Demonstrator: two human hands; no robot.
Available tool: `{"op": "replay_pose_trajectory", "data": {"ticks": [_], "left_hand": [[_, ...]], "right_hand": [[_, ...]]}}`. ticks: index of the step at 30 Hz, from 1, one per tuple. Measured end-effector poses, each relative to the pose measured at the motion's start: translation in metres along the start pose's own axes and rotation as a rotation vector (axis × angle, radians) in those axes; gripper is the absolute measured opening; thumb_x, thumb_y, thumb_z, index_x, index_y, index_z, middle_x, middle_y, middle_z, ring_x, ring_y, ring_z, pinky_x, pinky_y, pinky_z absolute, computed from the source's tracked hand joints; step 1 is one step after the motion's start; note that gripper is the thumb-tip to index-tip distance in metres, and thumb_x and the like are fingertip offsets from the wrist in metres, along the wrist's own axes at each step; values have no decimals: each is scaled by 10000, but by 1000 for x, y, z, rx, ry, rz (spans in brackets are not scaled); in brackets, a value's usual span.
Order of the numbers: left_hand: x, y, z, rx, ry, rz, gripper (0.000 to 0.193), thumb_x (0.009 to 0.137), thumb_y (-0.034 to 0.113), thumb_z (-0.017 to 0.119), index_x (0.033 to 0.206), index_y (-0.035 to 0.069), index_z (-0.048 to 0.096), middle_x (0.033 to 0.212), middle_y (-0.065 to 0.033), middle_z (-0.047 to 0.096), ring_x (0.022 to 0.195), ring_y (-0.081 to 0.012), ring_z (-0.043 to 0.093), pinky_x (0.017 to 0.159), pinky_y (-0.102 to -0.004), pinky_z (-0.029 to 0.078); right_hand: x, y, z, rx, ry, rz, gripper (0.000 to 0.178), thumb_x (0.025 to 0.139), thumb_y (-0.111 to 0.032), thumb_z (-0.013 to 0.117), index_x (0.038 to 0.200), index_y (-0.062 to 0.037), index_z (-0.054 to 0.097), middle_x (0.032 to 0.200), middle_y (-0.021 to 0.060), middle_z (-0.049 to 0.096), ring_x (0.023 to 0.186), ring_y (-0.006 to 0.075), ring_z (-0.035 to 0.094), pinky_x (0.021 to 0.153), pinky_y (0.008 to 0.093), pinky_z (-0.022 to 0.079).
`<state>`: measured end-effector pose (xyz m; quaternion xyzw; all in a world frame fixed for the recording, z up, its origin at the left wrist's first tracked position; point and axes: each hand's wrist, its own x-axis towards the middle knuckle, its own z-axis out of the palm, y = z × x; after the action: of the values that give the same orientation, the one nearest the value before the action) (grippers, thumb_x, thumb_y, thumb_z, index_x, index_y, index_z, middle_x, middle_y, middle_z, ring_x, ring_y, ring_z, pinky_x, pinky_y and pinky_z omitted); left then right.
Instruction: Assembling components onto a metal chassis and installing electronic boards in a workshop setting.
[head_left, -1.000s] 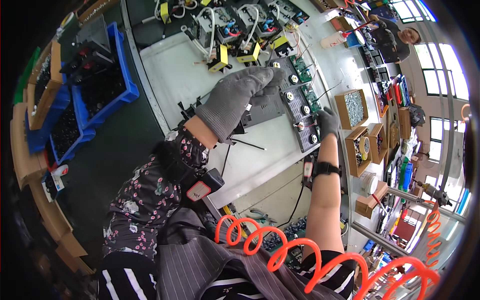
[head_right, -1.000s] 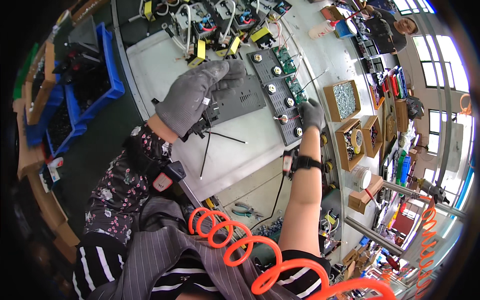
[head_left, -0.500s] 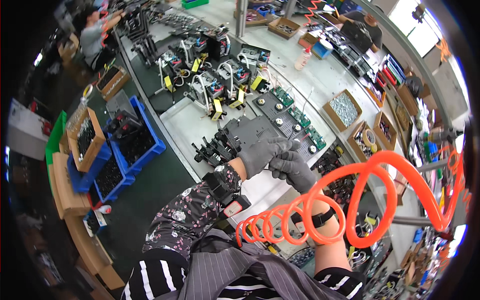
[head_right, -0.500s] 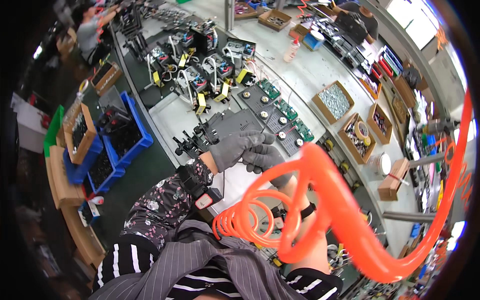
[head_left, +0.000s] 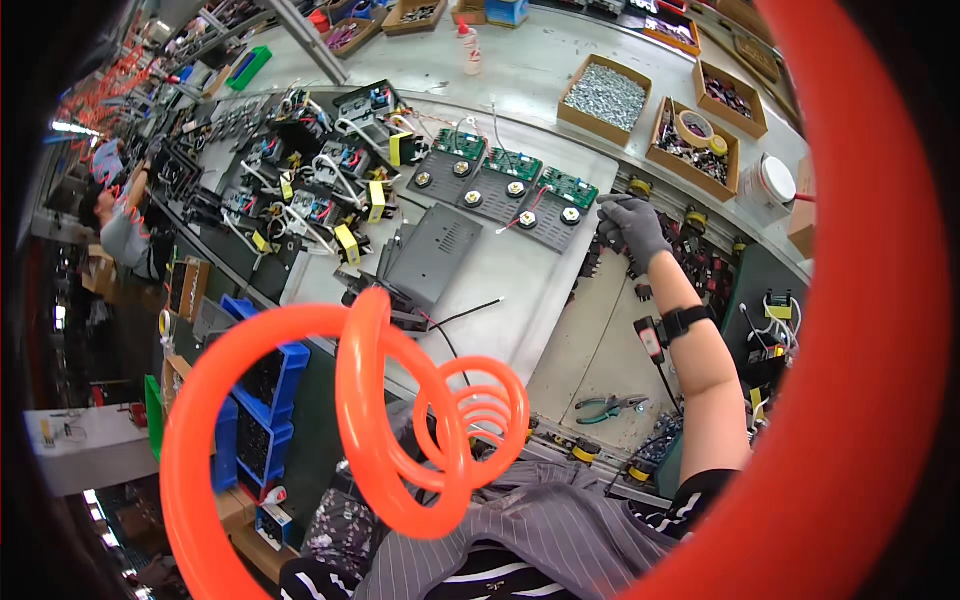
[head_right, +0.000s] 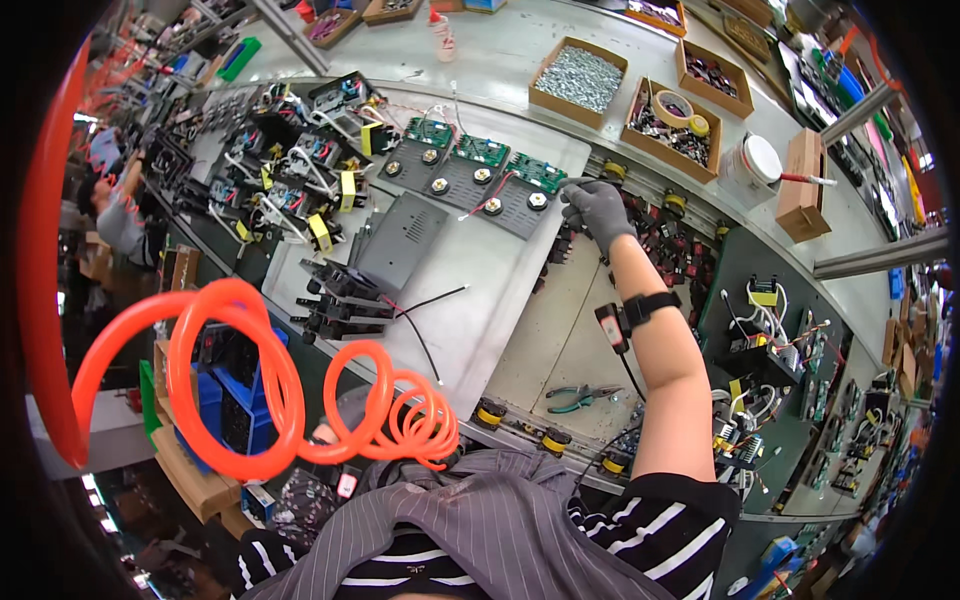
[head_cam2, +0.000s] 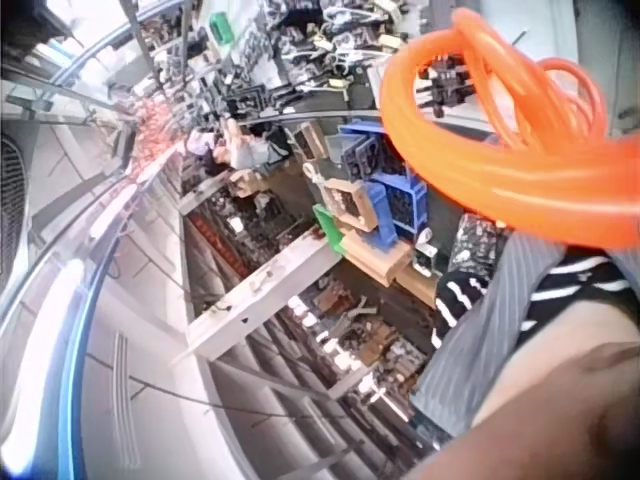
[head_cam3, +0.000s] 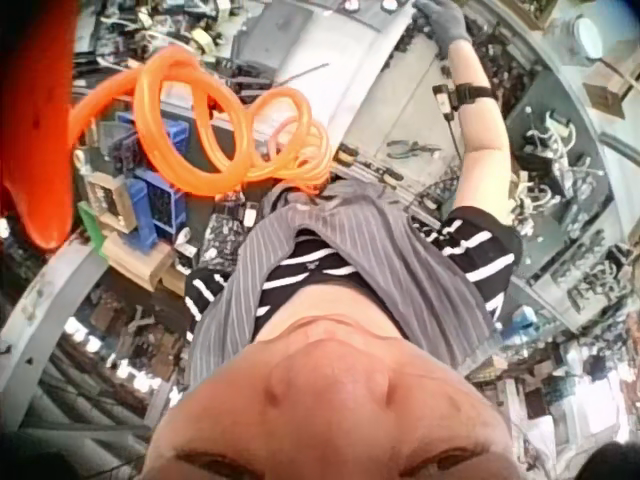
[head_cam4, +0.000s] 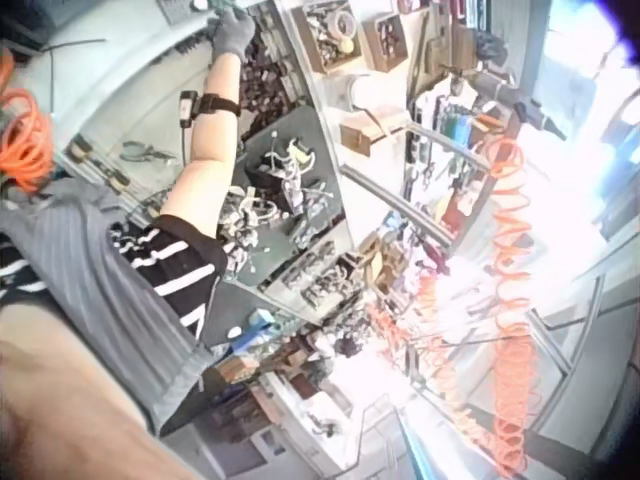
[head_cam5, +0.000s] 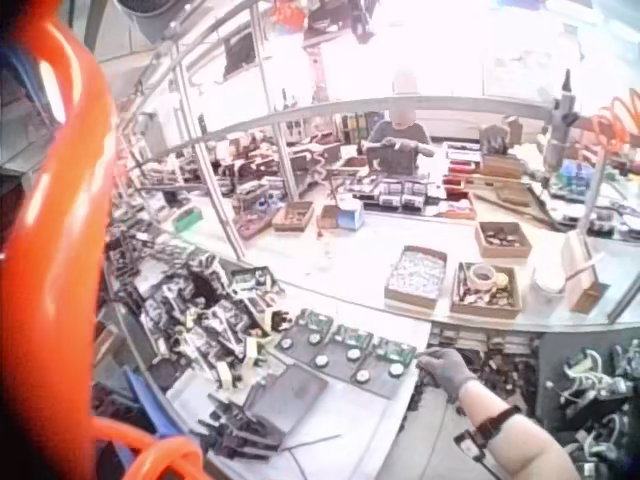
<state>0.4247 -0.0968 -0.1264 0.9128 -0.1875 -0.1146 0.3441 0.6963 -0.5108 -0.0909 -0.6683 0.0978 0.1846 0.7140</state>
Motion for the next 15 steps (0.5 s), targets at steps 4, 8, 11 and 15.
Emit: {"op": "replay_pose_trajectory", "data": {"ticks": [4, 8, 11, 15], "left_hand": [[14, -8, -3, 51, -49, -8, 280, 870, 231, 520, 1045, 49, 641, 989, -109, 652, 829, -271, 614, 767, -401, 493], [4, -12, -1, 86, -57, -69, 282, 871, 236, 518, 1048, 54, 641, 997, -110, 649, 838, -270, 611, 772, -400, 490], [-11, -15, -3, 112, -46, -128, 283, 873, 240, 517, 1050, 58, 640, 1003, -111, 646, 845, -269, 609, 776, -400, 489], [-30, -17, -3, 135, -30, -199, 284, 874, 245, 515, 1054, 64, 639, 1011, -112, 643, 855, -267, 606, 782, -399, 487]], "right_hand": [[47, 22, 1, -245, 63, -69, 206, 842, -109, 564, 1015, -23, 636, 723, 43, 611, 559, 96, 553, 522, 231, 451], [78, 28, 8, -431, 6, -100, 217, 818, -139, 585, 991, -35, 663, 771, 99, 652, 635, 148, 604, 598, 273, 476], [88, 21, 13, -835, 45, -87, 243, 775, -225, 597, 973, -115, 688, 954, 151, 658, 930, 270, 618, 845, 323, 448], [94, 17, 16, -839, -9, -47, 240, 757, -209, 608, 961, -117, 694, 946, 146, 661, 901, 257, 630, 819, 318, 462]]}}
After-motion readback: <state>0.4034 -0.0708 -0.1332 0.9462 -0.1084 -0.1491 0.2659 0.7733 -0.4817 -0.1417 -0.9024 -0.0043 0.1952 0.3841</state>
